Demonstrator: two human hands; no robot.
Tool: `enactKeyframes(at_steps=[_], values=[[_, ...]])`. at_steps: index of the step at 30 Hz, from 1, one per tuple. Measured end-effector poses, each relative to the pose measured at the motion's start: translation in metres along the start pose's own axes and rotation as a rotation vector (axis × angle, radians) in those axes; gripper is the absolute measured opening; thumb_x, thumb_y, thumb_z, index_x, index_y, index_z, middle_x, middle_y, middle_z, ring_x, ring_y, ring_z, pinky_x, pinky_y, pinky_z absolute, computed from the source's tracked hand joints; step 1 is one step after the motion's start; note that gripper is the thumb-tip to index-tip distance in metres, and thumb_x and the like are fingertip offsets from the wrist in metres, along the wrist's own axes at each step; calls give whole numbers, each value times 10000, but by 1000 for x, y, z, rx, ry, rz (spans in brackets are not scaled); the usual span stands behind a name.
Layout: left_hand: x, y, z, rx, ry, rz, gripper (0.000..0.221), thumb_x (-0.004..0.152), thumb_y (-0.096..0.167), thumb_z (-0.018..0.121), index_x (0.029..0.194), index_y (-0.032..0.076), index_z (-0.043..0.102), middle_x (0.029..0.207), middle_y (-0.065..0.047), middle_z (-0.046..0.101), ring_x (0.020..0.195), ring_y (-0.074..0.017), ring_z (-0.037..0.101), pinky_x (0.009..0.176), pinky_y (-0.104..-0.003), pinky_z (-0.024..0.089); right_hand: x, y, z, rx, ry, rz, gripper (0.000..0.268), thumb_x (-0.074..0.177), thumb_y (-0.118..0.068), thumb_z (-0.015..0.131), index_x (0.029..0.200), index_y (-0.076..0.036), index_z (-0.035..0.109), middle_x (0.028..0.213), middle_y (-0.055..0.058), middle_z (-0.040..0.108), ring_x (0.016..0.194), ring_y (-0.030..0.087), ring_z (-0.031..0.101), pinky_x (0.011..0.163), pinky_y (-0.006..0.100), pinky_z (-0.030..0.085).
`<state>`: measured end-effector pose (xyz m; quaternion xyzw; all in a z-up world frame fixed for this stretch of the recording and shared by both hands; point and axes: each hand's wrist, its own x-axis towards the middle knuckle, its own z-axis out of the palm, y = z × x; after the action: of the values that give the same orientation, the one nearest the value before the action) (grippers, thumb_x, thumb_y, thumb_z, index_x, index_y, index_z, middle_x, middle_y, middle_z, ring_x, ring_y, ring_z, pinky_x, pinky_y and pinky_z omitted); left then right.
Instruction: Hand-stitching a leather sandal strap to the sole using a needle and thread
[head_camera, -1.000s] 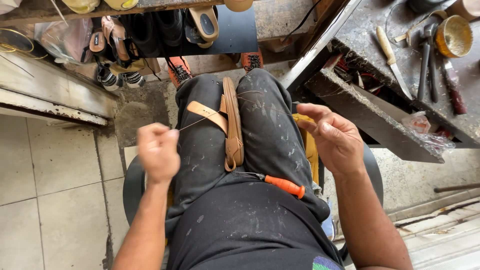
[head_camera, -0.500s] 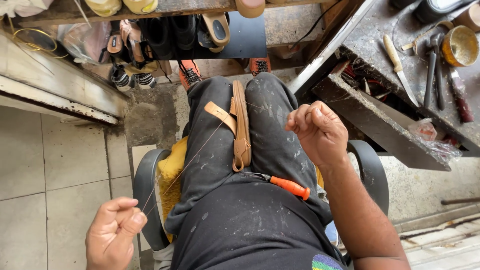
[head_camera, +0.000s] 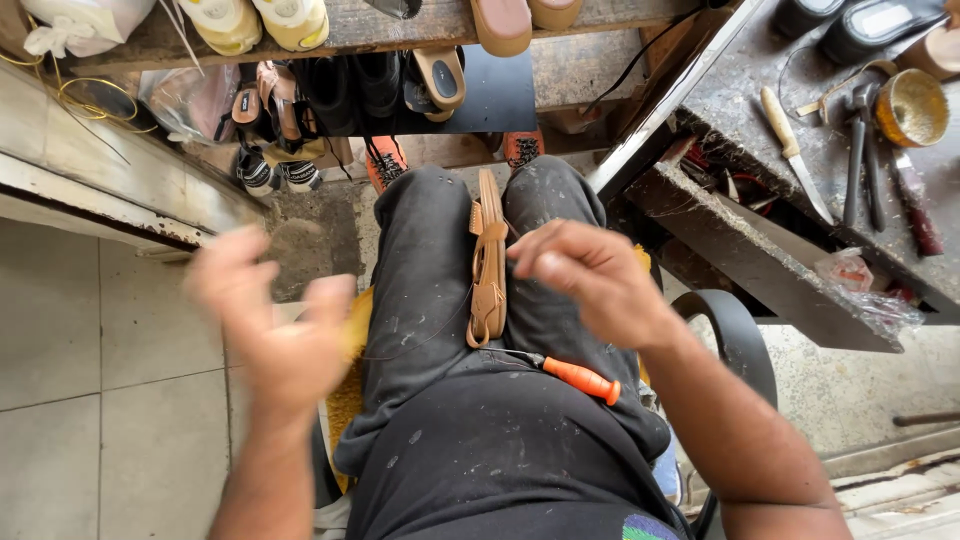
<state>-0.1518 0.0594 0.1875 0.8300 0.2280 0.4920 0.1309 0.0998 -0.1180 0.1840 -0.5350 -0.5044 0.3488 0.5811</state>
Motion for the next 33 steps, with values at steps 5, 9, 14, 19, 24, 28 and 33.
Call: enactKeyframes(at_steps=[5,9,14,19,24,28,33], values=[[1,35,113,-215,-446,-143,923,745,353,878,1473,19,421,1312,-317,484,1211,-536,528,1055,-603,429,-2,-47,24,2,-68,-178,215,989,-105,601,814,5,658,865,175,693,906,329,703,823,454,573],[-22,11,177,-183,-700,-220,707,768,190,770,1431,171,525,1238,-183,571,1005,-505,684,825,-601,570,-21,-68,-19,-260,111,-144,246,981,-123,583,801,13,681,929,211,743,978,355,736,884,470,559],[-28,-12,190,-527,-641,-456,623,729,66,838,1304,107,601,1186,-195,657,1042,-443,689,886,-498,563,-66,-19,-88,-967,483,-176,219,1075,-142,732,1220,0,649,1107,175,660,937,319,637,835,433,514],[-40,-43,209,-553,-677,-670,536,754,160,890,1254,229,709,1120,-103,701,892,-300,760,723,-368,652,-111,30,-24,-808,114,103,227,754,-125,816,964,-84,739,712,115,700,624,319,706,581,458,546],[-37,-53,222,-573,-745,-874,451,763,171,870,1181,276,734,1006,-56,768,815,-128,754,708,-273,648,-119,44,-13,-852,-403,648,325,921,-501,683,1107,-234,672,926,71,622,822,394,709,678,500,598],[-28,-61,221,-745,-769,-978,474,770,27,841,1202,175,714,930,-94,741,771,-146,731,658,-298,667,-103,30,-7,-864,-463,734,459,962,-376,614,1386,-248,495,1017,100,618,876,454,708,764,558,591],[-26,-71,218,-952,-814,-1044,525,813,-55,783,1274,135,618,879,-68,704,750,-118,699,638,-259,652,-91,3,-46,-621,-422,794,505,888,-250,628,1387,-189,573,1107,195,766,1020,499,716,839,608,583]])
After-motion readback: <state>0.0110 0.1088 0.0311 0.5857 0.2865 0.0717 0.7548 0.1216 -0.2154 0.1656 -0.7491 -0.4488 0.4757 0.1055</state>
